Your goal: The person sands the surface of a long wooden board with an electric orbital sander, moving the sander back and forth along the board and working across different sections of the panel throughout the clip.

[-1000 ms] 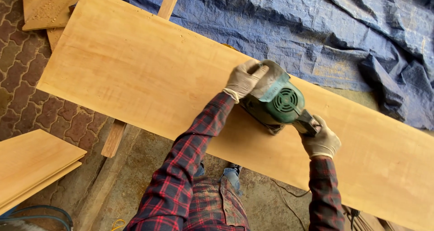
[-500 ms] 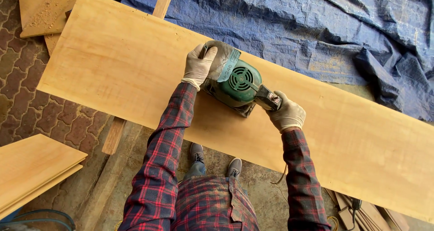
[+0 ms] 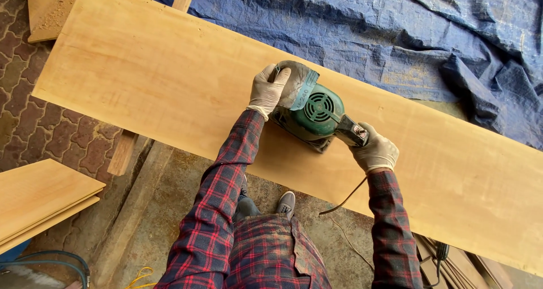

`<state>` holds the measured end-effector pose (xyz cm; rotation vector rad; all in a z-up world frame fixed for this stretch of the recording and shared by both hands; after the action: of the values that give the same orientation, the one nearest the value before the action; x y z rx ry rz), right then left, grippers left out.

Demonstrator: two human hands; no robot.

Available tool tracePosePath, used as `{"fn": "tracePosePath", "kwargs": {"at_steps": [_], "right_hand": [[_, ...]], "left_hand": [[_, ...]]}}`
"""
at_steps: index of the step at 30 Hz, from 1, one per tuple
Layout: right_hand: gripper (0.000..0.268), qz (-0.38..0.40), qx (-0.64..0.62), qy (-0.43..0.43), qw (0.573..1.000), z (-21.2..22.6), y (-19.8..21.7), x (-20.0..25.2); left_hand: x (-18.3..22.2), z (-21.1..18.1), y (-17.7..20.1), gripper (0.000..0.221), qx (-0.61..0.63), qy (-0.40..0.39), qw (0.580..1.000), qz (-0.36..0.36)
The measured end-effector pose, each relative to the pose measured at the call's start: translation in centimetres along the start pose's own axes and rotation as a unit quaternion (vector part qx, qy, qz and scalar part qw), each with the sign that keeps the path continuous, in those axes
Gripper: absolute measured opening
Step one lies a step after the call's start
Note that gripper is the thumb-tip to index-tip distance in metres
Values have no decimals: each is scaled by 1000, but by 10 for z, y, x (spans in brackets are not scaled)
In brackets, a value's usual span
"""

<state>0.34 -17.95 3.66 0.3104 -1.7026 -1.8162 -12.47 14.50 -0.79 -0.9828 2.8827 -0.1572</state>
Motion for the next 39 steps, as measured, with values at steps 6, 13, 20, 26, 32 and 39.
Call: {"fn": "tracePosePath", "kwargs": {"at_steps": [6, 13, 20, 26, 32, 39], "right_hand": [[47, -11, 6, -19, 1000, -76, 3, 20], [50, -16, 2, -51, 999, -160, 12, 42], [52, 4, 1, -94, 996, -229, 21, 65], [57, -10, 6, -84, 996, -288, 13, 75], [51, -1, 28, -117, 993, -354, -2, 88], [54, 4, 84, -129, 988, -381, -14, 98]], "left_hand": [[23, -9, -74, 21, 13, 21, 1000, 7], [42, 2, -155, 30, -53, 41, 998, 13], [60, 0, -227, 26, -73, 63, 994, 48], [79, 1, -272, 27, -145, 68, 985, 66], [98, 6, -314, 28, -161, 74, 976, 125], [110, 5, -329, 29, -135, 54, 977, 155]]}}
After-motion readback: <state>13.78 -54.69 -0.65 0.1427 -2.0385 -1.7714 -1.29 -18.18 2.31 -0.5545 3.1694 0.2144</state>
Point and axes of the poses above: each hand's wrist, its own x-axis away from the middle knuckle, its own y-axis out of the back of the hand, z = x × y, the point moved 9 cm from there along -x, towards the middle knuckle, and after that the axes turned 12 degrees about z, right-handed, at the moved point
